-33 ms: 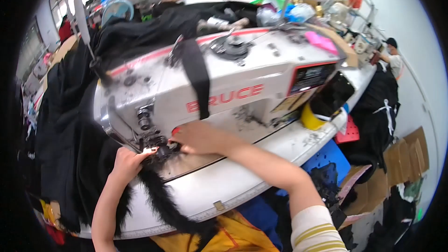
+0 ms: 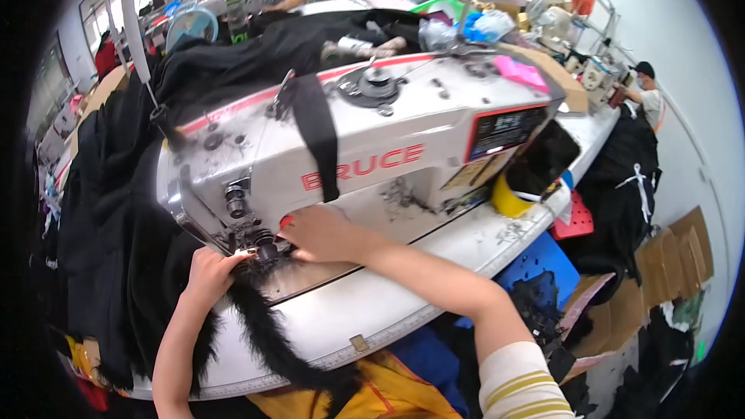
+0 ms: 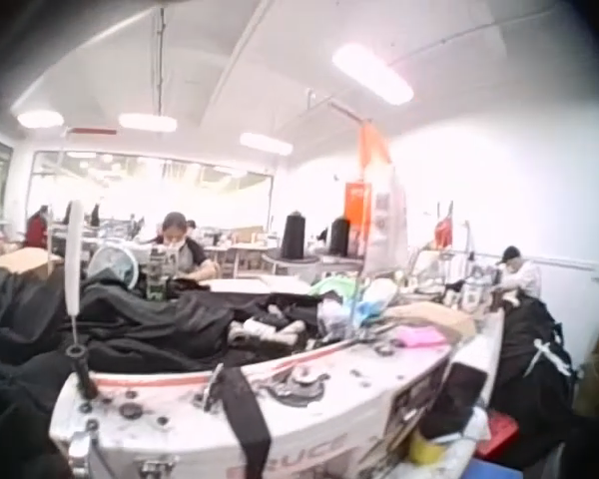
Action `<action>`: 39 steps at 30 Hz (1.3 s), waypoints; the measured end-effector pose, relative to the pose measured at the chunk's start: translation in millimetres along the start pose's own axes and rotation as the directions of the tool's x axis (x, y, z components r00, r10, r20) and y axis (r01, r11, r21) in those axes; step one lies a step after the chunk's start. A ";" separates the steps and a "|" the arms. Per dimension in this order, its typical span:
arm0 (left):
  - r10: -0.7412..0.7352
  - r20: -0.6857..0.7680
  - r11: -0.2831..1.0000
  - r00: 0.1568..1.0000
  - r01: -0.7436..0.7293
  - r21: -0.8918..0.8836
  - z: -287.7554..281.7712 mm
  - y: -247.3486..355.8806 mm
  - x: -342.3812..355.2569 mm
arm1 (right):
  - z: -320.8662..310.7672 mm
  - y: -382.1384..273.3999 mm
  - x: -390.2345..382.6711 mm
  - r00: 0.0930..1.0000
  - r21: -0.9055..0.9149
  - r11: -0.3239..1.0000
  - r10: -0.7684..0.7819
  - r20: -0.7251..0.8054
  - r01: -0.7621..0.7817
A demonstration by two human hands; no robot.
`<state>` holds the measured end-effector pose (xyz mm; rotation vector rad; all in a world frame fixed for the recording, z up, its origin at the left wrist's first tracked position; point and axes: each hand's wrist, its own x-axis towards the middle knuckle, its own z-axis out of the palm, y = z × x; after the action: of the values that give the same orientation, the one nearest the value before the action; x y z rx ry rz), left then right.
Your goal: Sewing black fur onto a black garment using a sewing machine.
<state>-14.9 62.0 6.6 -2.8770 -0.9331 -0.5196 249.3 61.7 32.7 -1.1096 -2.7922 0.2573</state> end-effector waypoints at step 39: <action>0.061 -0.148 0.993 0.987 -0.046 0.106 5.6 20.4 2.3 | 17.9 18.4 -25.7 0.925 -0.452 0.892 -0.147 -0.351 -0.030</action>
<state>0.4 47.6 2.8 -2.7187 -0.8313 -0.6544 276.9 55.1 10.1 -1.0098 -2.5780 -0.5858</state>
